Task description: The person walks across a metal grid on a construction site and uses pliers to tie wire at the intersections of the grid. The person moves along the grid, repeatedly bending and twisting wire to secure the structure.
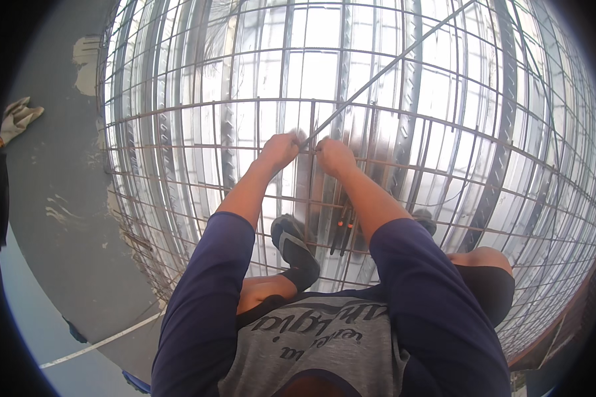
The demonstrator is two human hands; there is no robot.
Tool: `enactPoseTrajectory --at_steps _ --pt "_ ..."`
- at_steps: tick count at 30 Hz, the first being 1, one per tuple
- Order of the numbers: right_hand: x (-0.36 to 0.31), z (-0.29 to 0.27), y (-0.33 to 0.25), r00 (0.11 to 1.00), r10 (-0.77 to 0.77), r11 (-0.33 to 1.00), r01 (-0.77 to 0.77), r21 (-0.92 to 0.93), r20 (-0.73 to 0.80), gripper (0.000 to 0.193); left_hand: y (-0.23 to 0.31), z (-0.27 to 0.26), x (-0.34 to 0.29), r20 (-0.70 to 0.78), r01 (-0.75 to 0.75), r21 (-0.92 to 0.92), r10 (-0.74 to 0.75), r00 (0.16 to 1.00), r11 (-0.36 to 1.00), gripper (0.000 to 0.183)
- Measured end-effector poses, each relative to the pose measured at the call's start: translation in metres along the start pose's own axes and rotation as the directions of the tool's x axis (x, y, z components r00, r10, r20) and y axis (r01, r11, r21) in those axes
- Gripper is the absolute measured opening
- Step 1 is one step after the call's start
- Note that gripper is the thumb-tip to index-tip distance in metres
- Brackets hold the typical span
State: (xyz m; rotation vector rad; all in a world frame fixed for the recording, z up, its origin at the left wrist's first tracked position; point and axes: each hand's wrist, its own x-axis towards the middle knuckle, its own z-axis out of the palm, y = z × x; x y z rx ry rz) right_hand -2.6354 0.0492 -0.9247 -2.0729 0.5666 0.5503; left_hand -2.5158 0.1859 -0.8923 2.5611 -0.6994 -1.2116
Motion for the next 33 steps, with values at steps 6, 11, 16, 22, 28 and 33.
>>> enactPoseTrajectory --at_steps 6,11,16,22,28,33 --pt "0.0 0.0 -0.004 0.999 0.041 0.999 -0.041 0.022 -0.006 0.023 0.01 -0.007 -0.001 -0.001 0.025 0.041 -0.025 1.0 0.999 0.021" --pt "0.003 0.01 0.001 0.99 0.122 0.991 -0.118 0.062 -0.07 0.021 0.018 -0.001 0.009 -0.071 0.09 -0.064 -0.094 0.993 0.994 0.019" --pt "-0.002 0.003 -0.01 0.982 0.171 0.983 -0.166 0.074 -0.076 0.021 0.017 0.004 0.01 -0.12 0.121 -0.178 -0.143 0.982 0.977 0.02" --pt "0.0 0.003 -0.011 0.977 0.186 0.981 -0.18 0.067 -0.102 0.021 0.014 0.011 0.016 -0.161 0.13 -0.163 -0.157 0.974 0.978 0.024" --pt "0.001 0.002 -0.006 0.979 0.143 0.989 -0.135 0.067 -0.144 0.021 0.018 0.01 0.013 -0.128 0.163 -0.178 -0.187 0.974 0.97 0.026" --pt "0.011 0.001 0.002 0.982 0.119 0.992 -0.111 0.063 -0.144 0.021 0.017 0.011 0.011 -0.122 0.163 -0.174 -0.186 0.975 0.971 0.024"
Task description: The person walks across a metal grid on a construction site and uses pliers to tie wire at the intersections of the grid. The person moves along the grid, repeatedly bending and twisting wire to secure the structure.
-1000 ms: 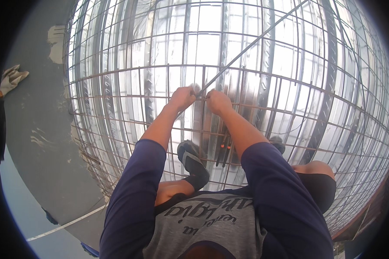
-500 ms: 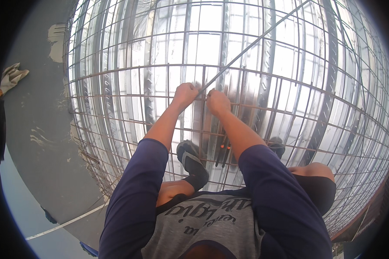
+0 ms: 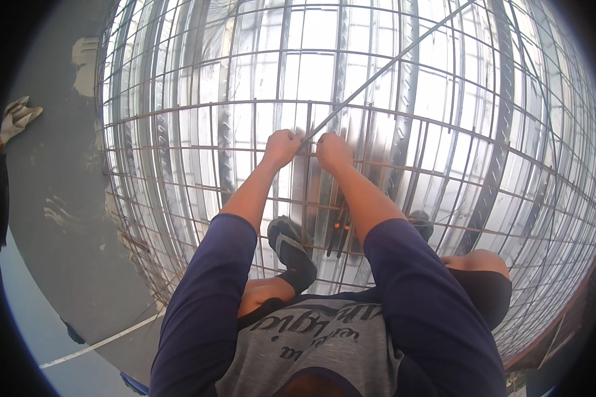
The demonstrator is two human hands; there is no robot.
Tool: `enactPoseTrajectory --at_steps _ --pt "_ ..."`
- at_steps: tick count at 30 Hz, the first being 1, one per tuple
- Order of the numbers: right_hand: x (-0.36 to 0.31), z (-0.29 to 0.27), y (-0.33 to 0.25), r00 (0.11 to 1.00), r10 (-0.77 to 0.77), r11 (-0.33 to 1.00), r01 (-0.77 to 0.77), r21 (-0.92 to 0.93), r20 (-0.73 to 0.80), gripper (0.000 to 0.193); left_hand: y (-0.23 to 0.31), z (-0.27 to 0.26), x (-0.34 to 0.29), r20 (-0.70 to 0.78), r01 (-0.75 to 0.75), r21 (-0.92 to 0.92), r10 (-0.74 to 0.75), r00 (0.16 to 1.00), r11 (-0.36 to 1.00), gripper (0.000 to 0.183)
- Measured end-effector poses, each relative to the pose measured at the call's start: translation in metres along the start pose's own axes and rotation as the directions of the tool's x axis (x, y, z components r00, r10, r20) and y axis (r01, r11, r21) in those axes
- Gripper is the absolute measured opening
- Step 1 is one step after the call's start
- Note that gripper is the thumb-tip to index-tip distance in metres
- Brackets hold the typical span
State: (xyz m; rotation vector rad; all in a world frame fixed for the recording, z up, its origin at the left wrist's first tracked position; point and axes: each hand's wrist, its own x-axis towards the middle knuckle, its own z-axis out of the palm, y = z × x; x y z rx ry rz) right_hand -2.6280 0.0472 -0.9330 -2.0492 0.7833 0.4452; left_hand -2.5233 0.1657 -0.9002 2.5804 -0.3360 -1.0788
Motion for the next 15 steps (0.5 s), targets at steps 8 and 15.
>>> enactPoseTrajectory --at_steps 8,15 --pt "-0.015 -0.008 -0.008 0.998 -0.023 0.999 0.021 0.044 0.055 0.024 -0.008 -0.007 -0.008 -0.024 -0.109 0.056 0.11 0.994 0.993 0.02" --pt "-0.016 -0.003 -0.006 0.999 -0.019 0.99 0.013 0.143 0.041 0.023 0.005 -0.007 -0.008 -0.013 -0.117 0.09 0.119 0.993 0.989 0.017"
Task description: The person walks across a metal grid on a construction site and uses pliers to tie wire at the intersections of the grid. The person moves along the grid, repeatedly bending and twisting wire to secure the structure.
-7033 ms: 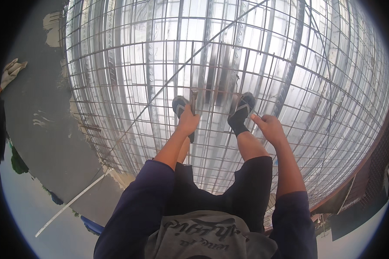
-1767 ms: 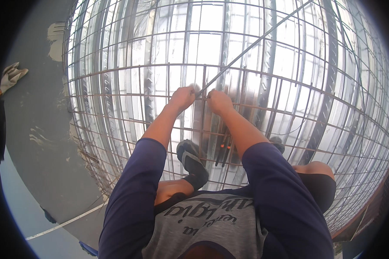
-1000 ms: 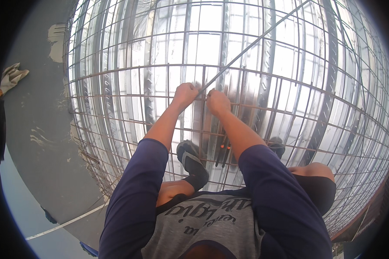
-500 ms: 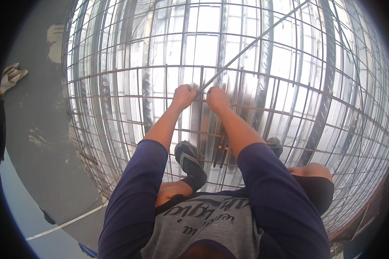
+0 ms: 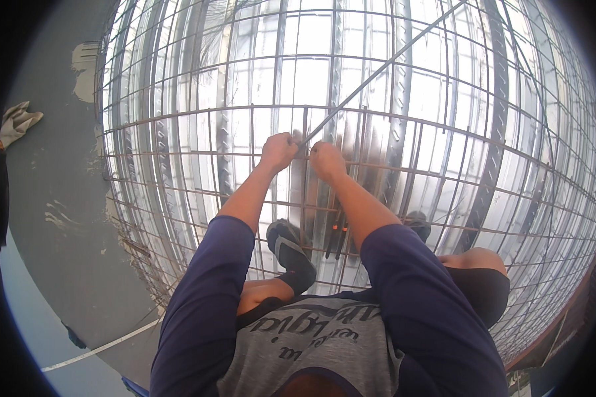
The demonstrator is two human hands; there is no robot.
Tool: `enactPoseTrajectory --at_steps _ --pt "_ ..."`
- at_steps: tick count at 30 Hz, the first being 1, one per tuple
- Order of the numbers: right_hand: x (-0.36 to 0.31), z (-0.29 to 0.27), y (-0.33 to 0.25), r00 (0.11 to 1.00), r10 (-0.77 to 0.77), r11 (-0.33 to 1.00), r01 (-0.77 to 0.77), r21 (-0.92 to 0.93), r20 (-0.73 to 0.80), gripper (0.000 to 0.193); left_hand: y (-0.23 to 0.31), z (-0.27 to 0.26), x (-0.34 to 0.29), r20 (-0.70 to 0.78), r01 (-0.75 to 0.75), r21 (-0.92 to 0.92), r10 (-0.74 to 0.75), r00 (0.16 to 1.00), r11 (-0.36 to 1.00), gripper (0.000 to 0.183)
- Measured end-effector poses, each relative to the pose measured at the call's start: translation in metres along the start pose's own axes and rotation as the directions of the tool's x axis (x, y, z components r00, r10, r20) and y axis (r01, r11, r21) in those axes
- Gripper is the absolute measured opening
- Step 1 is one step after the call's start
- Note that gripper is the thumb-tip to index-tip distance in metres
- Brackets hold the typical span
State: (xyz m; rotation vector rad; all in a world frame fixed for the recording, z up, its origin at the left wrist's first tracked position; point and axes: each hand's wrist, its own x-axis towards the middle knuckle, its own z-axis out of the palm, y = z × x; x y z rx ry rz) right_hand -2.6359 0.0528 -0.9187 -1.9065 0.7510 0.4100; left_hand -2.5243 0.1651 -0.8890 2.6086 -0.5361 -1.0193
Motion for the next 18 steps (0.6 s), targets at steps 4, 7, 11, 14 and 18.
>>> enactPoseTrajectory --at_steps 4,7,11,14,18 --pt "-0.003 0.002 -0.011 0.999 0.034 0.999 -0.034 0.041 0.014 0.023 0.018 -0.005 -0.007 0.025 0.044 0.015 -0.044 0.999 0.999 0.017" --pt "-0.002 0.002 -0.009 1.0 0.028 0.998 -0.028 0.055 0.007 0.024 0.024 -0.005 -0.012 0.008 0.067 0.031 -0.067 0.998 0.997 0.017" --pt "0.002 0.004 0.005 0.999 -0.037 0.999 0.036 0.031 0.035 0.024 0.026 0.003 -0.011 -0.041 0.144 -0.013 -0.144 0.989 0.99 0.018" --pt "-0.003 0.0 0.003 0.995 -0.068 0.997 0.066 0.026 0.068 0.028 0.024 0.016 -0.018 -0.132 0.269 -0.188 -0.296 0.946 0.945 0.019" --pt "-0.008 -0.009 -0.002 0.991 -0.067 0.997 0.071 -0.035 0.12 0.031 0.009 0.049 -0.024 -0.296 0.229 -0.43 -0.376 0.878 0.873 0.028"
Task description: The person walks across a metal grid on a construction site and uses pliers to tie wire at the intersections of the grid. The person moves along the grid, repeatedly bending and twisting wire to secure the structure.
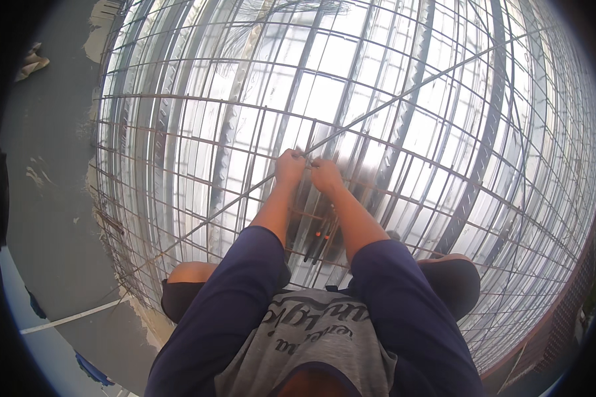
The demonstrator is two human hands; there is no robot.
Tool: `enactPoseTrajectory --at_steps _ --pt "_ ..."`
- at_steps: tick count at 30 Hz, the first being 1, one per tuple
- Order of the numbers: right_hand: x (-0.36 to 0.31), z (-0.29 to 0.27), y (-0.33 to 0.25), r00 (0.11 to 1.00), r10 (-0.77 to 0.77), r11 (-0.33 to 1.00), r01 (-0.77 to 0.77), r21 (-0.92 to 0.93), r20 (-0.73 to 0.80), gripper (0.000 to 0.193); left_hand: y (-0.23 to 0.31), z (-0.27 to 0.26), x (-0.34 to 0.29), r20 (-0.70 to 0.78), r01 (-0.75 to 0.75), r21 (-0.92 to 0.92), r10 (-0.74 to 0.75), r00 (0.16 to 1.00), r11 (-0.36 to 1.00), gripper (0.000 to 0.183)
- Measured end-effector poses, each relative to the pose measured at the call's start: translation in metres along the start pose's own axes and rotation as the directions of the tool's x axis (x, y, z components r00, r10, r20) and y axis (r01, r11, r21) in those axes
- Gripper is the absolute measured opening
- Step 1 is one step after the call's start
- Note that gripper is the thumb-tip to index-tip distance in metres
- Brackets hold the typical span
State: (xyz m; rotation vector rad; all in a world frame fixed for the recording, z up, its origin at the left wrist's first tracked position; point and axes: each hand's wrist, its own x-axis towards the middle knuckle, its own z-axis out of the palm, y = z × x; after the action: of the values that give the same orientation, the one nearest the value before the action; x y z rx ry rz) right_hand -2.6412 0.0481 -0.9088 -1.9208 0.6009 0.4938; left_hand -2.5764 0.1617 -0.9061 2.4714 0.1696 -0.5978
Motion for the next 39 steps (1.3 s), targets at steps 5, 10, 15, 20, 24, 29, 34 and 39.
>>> enactPoseTrajectory --at_steps 5,10,15,20,24,29,34,39 --pt "0.002 -0.005 0.006 0.994 -0.113 0.993 0.113 -0.019 -0.015 0.028 -0.011 -0.002 0.009 0.026 -0.019 -0.171 0.023 0.999 0.985 0.027" --pt "0.004 -0.019 0.001 0.997 -0.07 0.997 0.07 -0.021 0.035 0.029 -0.021 -0.014 0.02 0.216 0.011 -0.351 0.07 0.974 0.936 0.027" --pt "-0.001 -0.025 -0.019 0.995 -0.03 0.999 0.032 -0.027 0.093 0.032 -0.032 -0.014 0.02 0.178 -0.009 -0.381 0.084 0.98 0.924 0.026" --pt "-0.003 -0.021 -0.023 0.999 -0.011 0.997 0.014 -0.077 0.05 0.034 -0.002 -0.031 0.013 0.163 -0.001 -0.208 0.036 0.986 0.978 0.017" --pt "-0.004 -0.016 -0.023 0.993 0.085 0.991 -0.093 0.095 0.076 0.032 -0.003 -0.019 0.01 0.048 -0.107 -0.177 0.118 0.992 0.978 0.014" --pt "-0.011 -0.02 -0.016 0.98 0.189 0.974 -0.195 0.114 0.065 0.028 -0.014 -0.002 -0.003 -0.176 -0.278 -0.274 0.236 0.956 0.921 0.008" --pt "-0.017 -0.005 -0.027 0.992 0.123 0.989 -0.126 0.083 0.04 0.03 -0.033 0.013 -0.002 -0.154 -0.346 -0.325 0.312 0.938 0.88 0.029" --pt "-0.009 0.001 -0.042 1.0 -0.019 1.0 0.019 -0.022 0.024 0.027 -0.039 0.017 0.001 -0.18 -0.41 -0.31 0.371 0.911 0.858 0.026"
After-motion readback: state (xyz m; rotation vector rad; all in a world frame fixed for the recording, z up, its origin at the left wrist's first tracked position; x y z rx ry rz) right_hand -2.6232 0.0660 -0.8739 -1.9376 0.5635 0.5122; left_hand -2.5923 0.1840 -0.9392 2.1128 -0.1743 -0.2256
